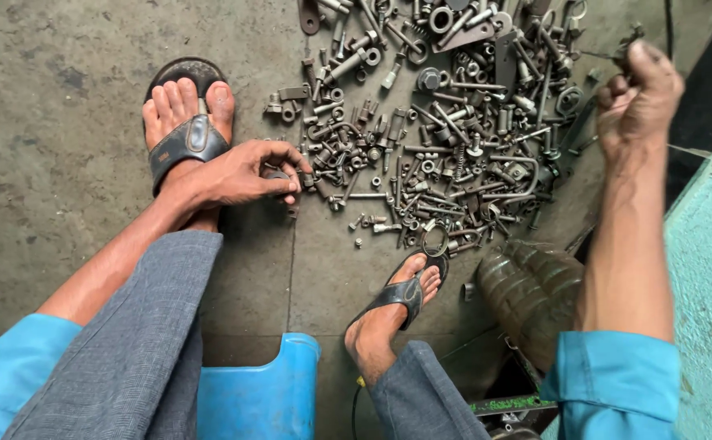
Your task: Sorting through a large pile of various metal bolts, nuts, and hardware components on a workshop floor.
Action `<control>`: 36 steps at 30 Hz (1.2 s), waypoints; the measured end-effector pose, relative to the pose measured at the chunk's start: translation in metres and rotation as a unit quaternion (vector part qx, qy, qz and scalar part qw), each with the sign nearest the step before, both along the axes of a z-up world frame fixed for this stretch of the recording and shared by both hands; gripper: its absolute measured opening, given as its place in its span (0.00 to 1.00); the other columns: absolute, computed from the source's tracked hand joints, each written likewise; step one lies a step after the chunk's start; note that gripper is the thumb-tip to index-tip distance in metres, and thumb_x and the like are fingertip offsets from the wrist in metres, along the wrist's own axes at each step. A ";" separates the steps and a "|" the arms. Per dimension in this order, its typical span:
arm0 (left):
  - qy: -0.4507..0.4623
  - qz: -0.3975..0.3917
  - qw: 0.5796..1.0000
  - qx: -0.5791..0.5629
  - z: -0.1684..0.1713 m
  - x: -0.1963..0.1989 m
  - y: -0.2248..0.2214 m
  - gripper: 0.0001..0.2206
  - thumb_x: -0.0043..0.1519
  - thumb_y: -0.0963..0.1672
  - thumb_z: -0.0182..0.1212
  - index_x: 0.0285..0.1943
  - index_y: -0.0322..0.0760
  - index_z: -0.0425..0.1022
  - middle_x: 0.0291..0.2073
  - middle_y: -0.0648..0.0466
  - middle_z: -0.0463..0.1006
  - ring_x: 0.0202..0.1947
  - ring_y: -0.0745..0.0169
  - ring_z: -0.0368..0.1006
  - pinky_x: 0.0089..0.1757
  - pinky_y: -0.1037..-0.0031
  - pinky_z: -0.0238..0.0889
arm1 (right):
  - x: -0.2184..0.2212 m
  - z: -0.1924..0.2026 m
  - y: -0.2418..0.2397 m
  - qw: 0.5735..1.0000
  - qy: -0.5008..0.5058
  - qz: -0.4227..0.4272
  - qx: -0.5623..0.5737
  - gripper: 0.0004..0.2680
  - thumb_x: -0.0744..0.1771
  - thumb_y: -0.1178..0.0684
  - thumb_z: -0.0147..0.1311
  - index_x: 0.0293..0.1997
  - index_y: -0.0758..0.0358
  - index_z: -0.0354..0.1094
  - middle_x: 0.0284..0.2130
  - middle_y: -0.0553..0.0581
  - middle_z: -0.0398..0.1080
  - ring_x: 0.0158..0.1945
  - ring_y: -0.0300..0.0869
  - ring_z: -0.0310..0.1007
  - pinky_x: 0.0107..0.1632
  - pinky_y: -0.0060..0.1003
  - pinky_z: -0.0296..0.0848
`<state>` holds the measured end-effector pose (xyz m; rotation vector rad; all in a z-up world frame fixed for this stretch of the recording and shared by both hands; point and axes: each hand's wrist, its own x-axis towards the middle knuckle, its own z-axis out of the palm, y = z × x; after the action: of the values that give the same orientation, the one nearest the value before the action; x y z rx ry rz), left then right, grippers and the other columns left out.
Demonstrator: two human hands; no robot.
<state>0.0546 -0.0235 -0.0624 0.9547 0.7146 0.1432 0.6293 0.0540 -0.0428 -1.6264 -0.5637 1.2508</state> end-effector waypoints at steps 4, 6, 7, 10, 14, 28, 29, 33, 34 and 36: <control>-0.011 -0.007 0.999 0.035 -0.005 -0.001 -0.001 0.15 0.62 0.41 0.60 0.58 0.30 0.74 0.36 0.53 0.82 0.36 0.69 0.78 0.43 0.74 0.72 | 0.006 -0.018 -0.019 0.988 0.147 -0.033 0.019 0.08 0.70 0.54 0.62 0.33 0.59 0.68 0.21 0.51 0.65 0.20 0.39 0.64 0.26 0.35 0.66; -0.002 -0.009 1.000 0.026 -0.004 0.000 0.000 0.15 0.63 0.42 0.62 0.57 0.31 0.75 0.35 0.53 0.82 0.36 0.69 0.77 0.43 0.73 0.72 | 0.007 -0.024 -0.025 0.985 0.157 -0.063 0.033 0.06 0.71 0.53 0.61 0.40 0.64 0.73 0.25 0.51 0.66 0.22 0.37 0.61 0.25 0.32 0.62; -0.003 -0.011 1.000 0.027 -0.003 -0.002 0.002 0.15 0.63 0.42 0.62 0.57 0.31 0.75 0.35 0.53 0.82 0.36 0.69 0.77 0.43 0.73 0.72 | -0.001 -0.018 -0.026 0.985 0.156 -0.065 0.034 0.06 0.71 0.53 0.61 0.40 0.64 0.73 0.25 0.51 0.66 0.22 0.37 0.61 0.25 0.32 0.62; 0.019 -0.013 0.998 0.062 -0.005 -0.001 -0.001 0.13 0.63 0.43 0.62 0.56 0.35 0.76 0.34 0.56 0.81 0.34 0.72 0.75 0.40 0.76 0.70 | -0.024 0.006 -0.031 0.967 0.198 -0.160 0.004 0.05 0.71 0.55 0.56 0.41 0.67 0.72 0.28 0.54 0.70 0.24 0.41 0.63 0.27 0.34 0.61; 0.062 -0.011 0.989 0.134 -0.003 -0.001 0.000 0.13 0.61 0.43 0.67 0.54 0.38 0.79 0.24 0.57 0.65 0.26 0.72 0.58 0.30 0.75 0.54 | -0.077 0.055 -0.042 0.975 0.180 -0.036 0.129 0.05 0.73 0.56 0.54 0.46 0.64 0.74 0.30 0.53 0.72 0.24 0.33 0.66 0.29 0.28 0.64; -0.174 0.127 0.968 0.126 0.084 0.090 0.045 0.14 0.74 0.43 0.57 0.65 0.30 0.76 0.47 0.54 0.84 0.46 0.74 0.75 0.48 0.77 0.72 | -0.280 0.162 -0.064 0.863 -0.342 0.342 0.144 0.10 0.67 0.60 0.66 0.54 0.61 0.78 0.38 0.55 0.75 0.37 0.38 0.70 0.39 0.30 0.67; -0.160 0.134 0.972 0.108 0.088 0.088 0.044 0.14 0.73 0.43 0.57 0.64 0.30 0.76 0.46 0.53 0.85 0.44 0.75 0.77 0.48 0.78 0.72 | -0.279 0.171 -0.058 0.830 -0.367 0.378 0.185 0.11 0.65 0.60 0.65 0.53 0.63 0.77 0.37 0.56 0.72 0.38 0.41 0.69 0.41 0.32 0.68; -0.142 0.156 0.977 0.035 0.092 0.081 0.051 0.13 0.72 0.42 0.55 0.61 0.30 0.77 0.41 0.51 0.87 0.32 0.81 0.69 0.37 0.83 0.63 | -0.182 0.079 -0.035 0.883 -0.246 0.208 0.341 0.10 0.71 0.62 0.59 0.33 0.49 0.73 0.29 0.50 0.67 0.29 0.37 0.67 0.45 0.43 0.84; -0.140 0.156 0.977 0.037 0.093 0.079 0.051 0.13 0.72 0.42 0.55 0.61 0.30 0.77 0.41 0.51 0.87 0.32 0.81 0.69 0.37 0.83 0.63 | -0.153 0.067 -0.022 0.883 -0.243 0.208 0.343 0.10 0.71 0.62 0.59 0.33 0.49 0.73 0.29 0.50 0.67 0.29 0.37 0.67 0.45 0.43 0.84; -0.170 0.159 0.973 -0.004 0.094 0.075 0.051 0.13 0.72 0.42 0.54 0.62 0.31 0.76 0.42 0.52 0.86 0.22 0.84 0.55 0.27 0.85 0.51 | -0.094 0.040 0.007 0.815 -0.549 0.124 0.136 0.04 0.66 0.58 0.61 0.42 0.63 0.79 0.35 0.53 0.75 0.34 0.38 0.74 0.37 0.36 0.75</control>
<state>0.1292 0.0277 0.0319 0.7772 0.5436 0.5719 0.5350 0.0611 -0.0031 -1.9470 -1.6182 0.2145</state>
